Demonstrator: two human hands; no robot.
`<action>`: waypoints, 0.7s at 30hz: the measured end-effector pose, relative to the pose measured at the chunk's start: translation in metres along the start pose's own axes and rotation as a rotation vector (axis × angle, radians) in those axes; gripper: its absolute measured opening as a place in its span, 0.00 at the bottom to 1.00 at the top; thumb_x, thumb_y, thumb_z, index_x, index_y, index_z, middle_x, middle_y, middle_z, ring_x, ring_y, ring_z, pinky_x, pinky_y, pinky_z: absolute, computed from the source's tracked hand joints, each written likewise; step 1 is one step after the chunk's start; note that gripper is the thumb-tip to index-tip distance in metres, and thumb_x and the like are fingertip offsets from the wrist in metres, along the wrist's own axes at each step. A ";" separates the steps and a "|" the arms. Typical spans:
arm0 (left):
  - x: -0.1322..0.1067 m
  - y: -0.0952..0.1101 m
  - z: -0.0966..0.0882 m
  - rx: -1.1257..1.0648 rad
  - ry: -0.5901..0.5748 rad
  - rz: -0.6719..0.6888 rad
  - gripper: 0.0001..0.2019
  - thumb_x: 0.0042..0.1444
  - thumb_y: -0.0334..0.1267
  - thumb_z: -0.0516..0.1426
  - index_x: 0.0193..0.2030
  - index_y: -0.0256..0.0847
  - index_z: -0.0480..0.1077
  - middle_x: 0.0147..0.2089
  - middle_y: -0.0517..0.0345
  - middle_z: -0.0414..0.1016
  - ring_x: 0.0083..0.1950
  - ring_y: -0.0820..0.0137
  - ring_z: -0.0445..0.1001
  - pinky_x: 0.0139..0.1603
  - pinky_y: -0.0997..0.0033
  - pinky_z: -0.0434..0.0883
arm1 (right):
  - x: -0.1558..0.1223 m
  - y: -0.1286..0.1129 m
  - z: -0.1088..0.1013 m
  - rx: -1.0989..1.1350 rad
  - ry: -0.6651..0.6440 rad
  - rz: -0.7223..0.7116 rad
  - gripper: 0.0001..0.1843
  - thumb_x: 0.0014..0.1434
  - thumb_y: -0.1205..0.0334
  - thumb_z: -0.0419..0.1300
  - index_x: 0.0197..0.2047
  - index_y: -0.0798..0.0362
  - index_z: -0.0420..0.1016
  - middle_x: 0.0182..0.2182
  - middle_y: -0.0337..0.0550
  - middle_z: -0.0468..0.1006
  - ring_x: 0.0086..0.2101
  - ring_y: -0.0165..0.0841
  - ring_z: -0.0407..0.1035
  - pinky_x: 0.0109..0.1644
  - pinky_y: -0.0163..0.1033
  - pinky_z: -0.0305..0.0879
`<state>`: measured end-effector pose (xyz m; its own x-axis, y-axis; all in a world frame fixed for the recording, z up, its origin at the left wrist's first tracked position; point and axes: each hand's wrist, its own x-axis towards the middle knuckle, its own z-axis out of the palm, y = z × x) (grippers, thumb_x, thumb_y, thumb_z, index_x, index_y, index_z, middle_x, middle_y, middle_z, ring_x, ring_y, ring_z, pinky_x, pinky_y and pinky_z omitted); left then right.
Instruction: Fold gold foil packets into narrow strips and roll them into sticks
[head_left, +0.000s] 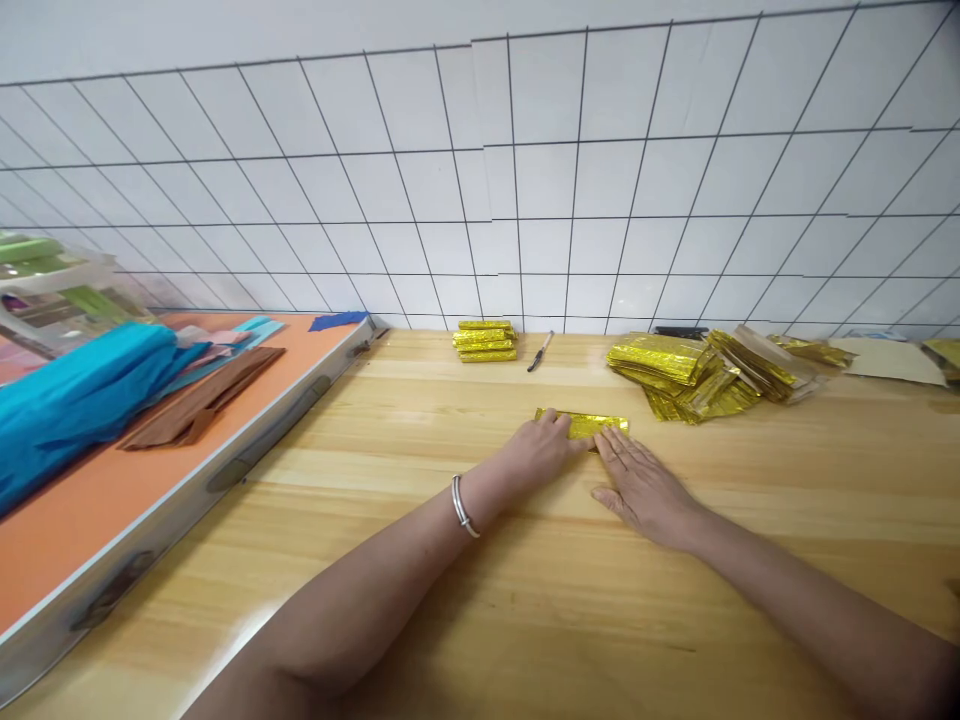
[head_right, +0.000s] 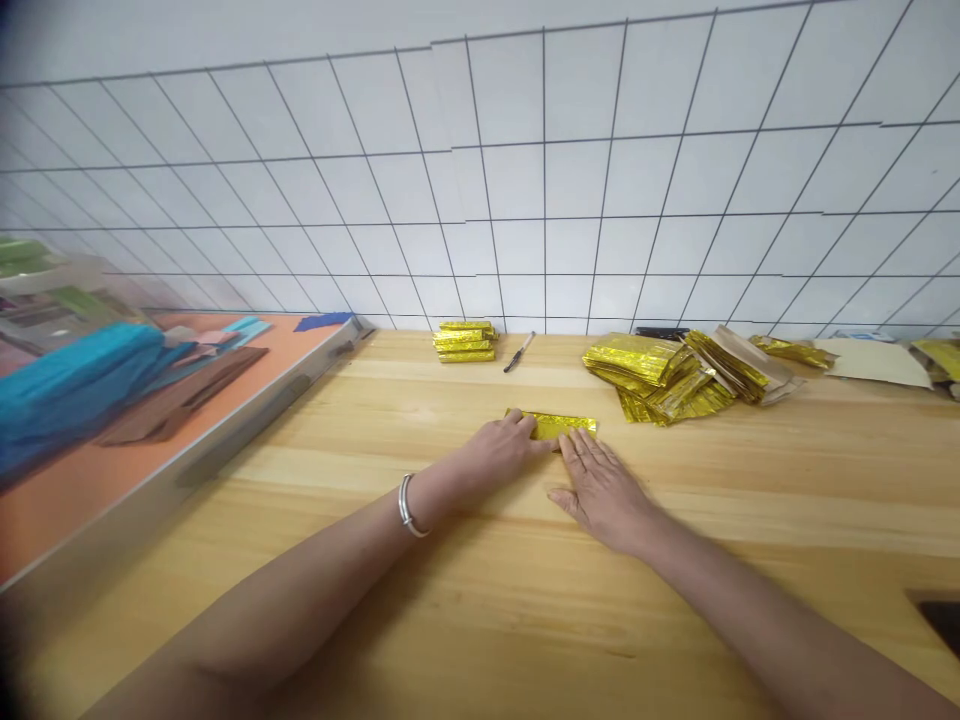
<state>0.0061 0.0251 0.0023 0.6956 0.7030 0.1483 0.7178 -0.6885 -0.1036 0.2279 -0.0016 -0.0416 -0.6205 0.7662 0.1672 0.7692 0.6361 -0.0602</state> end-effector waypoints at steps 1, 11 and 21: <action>-0.004 -0.003 -0.001 -0.028 -0.011 0.013 0.19 0.63 0.38 0.46 0.60 0.53 0.60 0.43 0.48 0.65 0.44 0.60 0.64 0.38 0.65 0.65 | 0.000 -0.001 -0.002 -0.006 -0.010 -0.003 0.40 0.63 0.43 0.43 0.69 0.62 0.42 0.67 0.59 0.44 0.65 0.46 0.39 0.65 0.56 0.46; -0.029 -0.016 0.006 -0.181 -0.010 0.152 0.34 0.60 0.60 0.43 0.66 0.40 0.53 0.65 0.37 0.53 0.67 0.50 0.51 0.62 0.50 0.56 | 0.008 -0.008 -0.013 -0.132 -0.086 -0.039 0.36 0.63 0.44 0.44 0.67 0.59 0.51 0.66 0.65 0.45 0.65 0.49 0.38 0.62 0.57 0.49; -0.031 -0.018 0.008 -0.208 0.019 0.121 0.33 0.59 0.60 0.45 0.64 0.41 0.58 0.66 0.39 0.54 0.67 0.52 0.54 0.63 0.52 0.58 | 0.010 -0.007 -0.023 -0.290 -0.089 -0.050 0.33 0.61 0.44 0.48 0.65 0.53 0.58 0.63 0.62 0.56 0.62 0.52 0.49 0.57 0.56 0.56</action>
<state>-0.0279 0.0174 -0.0087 0.7742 0.6108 0.1662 0.6063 -0.7909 0.0827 0.2198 0.0001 -0.0165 -0.6601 0.7474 0.0748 0.7405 0.6308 0.2317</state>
